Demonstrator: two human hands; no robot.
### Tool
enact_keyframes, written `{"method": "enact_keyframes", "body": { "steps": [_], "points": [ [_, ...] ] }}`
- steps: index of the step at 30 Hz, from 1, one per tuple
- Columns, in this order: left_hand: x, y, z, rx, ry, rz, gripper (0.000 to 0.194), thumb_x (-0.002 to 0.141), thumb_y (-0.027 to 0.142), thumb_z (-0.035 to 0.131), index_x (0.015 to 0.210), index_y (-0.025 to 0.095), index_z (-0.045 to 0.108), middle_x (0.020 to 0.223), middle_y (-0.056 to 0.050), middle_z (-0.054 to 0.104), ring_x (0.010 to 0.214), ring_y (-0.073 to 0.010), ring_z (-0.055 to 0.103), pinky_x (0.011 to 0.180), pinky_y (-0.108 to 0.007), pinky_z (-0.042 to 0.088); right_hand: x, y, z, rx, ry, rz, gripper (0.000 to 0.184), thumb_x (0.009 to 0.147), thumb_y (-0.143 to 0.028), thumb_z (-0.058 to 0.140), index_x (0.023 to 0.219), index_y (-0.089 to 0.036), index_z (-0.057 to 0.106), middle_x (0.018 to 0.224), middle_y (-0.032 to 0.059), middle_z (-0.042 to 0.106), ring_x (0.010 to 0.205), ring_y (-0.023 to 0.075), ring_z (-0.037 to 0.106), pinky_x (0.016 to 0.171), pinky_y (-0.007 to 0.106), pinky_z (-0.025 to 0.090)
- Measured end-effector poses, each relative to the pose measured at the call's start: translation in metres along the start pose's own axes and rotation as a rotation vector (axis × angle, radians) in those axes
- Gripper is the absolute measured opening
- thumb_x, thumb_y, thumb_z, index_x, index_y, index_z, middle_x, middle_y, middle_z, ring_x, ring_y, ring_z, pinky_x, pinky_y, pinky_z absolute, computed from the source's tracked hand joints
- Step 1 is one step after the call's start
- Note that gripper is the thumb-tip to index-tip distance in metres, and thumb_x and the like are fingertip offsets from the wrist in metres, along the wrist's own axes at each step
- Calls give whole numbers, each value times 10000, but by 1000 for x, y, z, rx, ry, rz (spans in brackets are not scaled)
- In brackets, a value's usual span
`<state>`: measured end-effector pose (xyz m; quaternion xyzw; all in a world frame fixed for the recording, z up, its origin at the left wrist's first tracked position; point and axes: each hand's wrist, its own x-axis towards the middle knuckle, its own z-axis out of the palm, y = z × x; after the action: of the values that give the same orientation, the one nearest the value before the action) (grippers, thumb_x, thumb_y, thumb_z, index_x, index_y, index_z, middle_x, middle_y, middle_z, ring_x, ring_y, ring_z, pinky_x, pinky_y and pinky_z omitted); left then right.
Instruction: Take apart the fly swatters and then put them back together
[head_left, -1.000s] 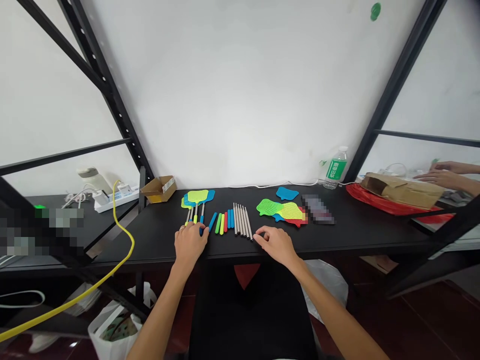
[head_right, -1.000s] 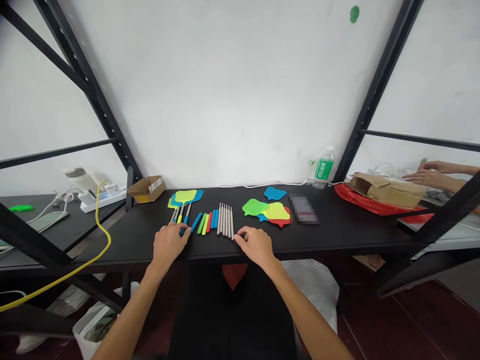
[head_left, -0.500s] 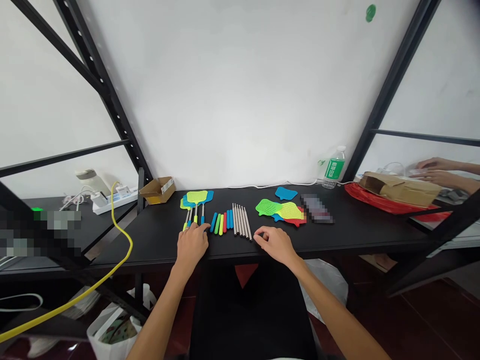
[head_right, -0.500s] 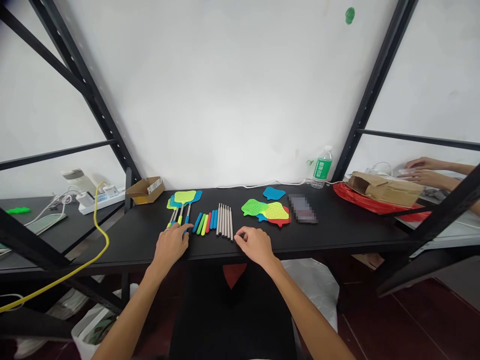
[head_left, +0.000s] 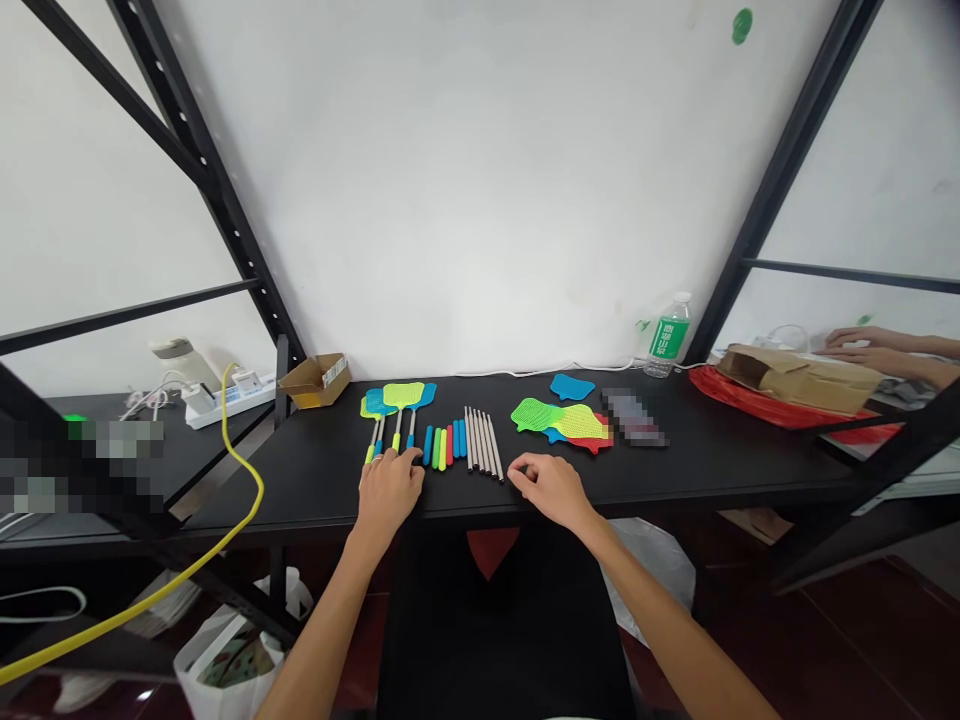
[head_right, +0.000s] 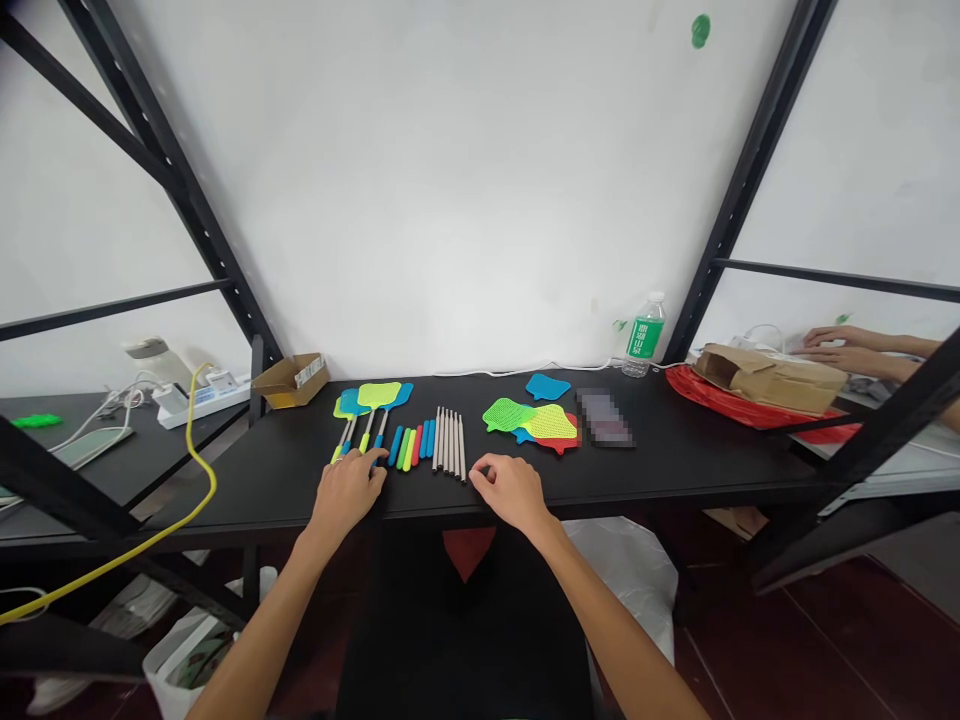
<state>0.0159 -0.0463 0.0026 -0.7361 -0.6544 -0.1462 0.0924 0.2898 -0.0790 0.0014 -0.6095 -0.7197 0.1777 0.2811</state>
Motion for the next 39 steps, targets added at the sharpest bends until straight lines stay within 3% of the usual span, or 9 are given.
{"method": "enact_keyframes", "body": {
  "steps": [6,16,23,27,31,36,39],
  "points": [
    [2,1,-4,-53,34,-20,386,931,204,371,1144,179,692,974,-124,679,919,-284,634,807,-363,454,0,1,-1,4,-4,-10,217,916,-363,548,918,-277,747,696,-17,726,715,192,652,631,264,341],
    [2,-1,-13,-363,274,-123,451,943,192,326,1206,167,692,988,-113,636,981,-282,587,830,-350,456,3,4,-2,80,-38,-21,240,914,-380,537,919,-262,745,640,-16,717,677,189,658,640,267,356],
    [-1,10,-30,-504,411,-111,425,943,193,332,1129,156,713,908,-88,619,888,-239,590,783,-318,455,5,9,-1,135,-33,-35,259,912,-392,534,947,-242,741,637,-7,708,673,189,658,646,267,387],
    [-6,20,-38,-660,484,-65,396,945,203,355,1120,175,710,908,-57,626,768,-187,576,721,-286,450,6,10,-2,335,-64,-38,323,920,-455,530,1013,-209,719,629,2,672,556,159,597,565,256,391],
    [-17,39,-48,-866,406,-8,380,976,272,372,1164,198,694,834,-26,612,643,-152,524,620,-261,418,4,3,-6,731,-156,-79,467,904,-579,558,1145,-187,637,650,-4,633,471,119,503,467,234,347],
    [-30,60,-53,-1051,197,183,351,1002,351,403,1185,217,670,964,-51,652,810,-177,616,716,-266,474,0,-11,-11,1134,-157,-56,610,871,-767,441,833,-187,623,564,-4,536,427,107,423,424,245,282],
    [-33,65,-51,-1116,152,228,315,1006,377,427,1183,224,638,1040,-61,667,897,-192,639,790,-281,489,-2,-15,-14,1251,-141,-2,598,899,-747,412,767,-202,618,513,-10,487,425,112,401,437,252,302]
  ]
}}
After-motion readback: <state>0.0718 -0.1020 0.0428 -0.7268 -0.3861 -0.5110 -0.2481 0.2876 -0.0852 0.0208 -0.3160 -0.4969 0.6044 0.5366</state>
